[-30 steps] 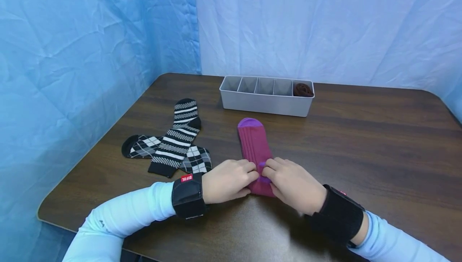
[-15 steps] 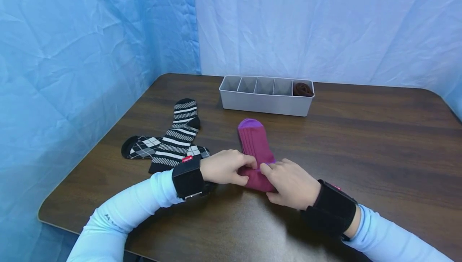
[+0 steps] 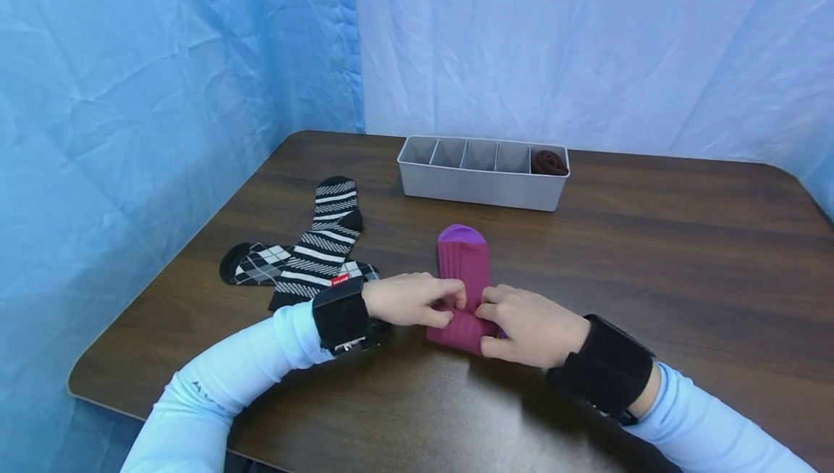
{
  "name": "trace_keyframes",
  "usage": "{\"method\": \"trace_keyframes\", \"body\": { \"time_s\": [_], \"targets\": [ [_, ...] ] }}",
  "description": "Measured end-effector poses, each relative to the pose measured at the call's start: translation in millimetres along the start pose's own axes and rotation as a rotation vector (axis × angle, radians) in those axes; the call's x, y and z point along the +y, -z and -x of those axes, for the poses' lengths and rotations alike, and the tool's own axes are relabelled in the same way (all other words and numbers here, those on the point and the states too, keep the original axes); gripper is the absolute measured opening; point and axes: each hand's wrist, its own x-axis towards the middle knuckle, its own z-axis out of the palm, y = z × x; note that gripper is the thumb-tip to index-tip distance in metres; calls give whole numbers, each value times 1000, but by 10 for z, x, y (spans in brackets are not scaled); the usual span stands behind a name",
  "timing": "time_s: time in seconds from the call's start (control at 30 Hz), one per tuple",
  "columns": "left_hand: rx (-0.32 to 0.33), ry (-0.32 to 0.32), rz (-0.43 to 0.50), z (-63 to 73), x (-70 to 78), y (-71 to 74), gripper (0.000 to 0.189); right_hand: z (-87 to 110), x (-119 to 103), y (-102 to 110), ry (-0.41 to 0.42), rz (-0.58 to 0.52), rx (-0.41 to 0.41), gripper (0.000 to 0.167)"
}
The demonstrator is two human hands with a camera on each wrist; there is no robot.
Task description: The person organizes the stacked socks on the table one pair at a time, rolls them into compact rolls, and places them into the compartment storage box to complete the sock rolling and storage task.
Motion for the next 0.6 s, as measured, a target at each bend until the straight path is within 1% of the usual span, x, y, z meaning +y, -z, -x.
{"method": "trace_keyframes", "body": {
  "time_s": [0.07,0.1,0.13,0.2,0.23,0.27,0.33,0.4,0.5,0.6],
  "targets": [
    [66,-5,-79,6,17,-13,13,-6,22,6,-12,-26,-22,26],
    [112,-23,-128,15,31,-22,13,-12,32,12,-19,-47,-36,25],
    [162,-45,-183,30,45,-35,13,-22,41,14,-23,-67,-49,23],
    [263,-99,-327,62,76,-70,13,-46,56,19,-39,-118,-75,20],
    [303,-124,-389,82,94,-88,15,-58,61,22,-51,-146,-87,17],
    [328,-148,-447,101,112,-105,17,-67,65,22,-59,-172,-95,15],
    [347,-174,-545,131,142,-141,22,-80,67,19,-72,-196,-97,14],
    [350,-176,-612,144,158,-170,28,-85,66,9,-86,-185,-86,16],
    [347,-154,-638,129,167,-189,29,-91,72,-8,-42,-52,-3,21],
    [331,-125,-624,102,168,-173,25,-96,86,-32,0,64,80,24]
  ]
}}
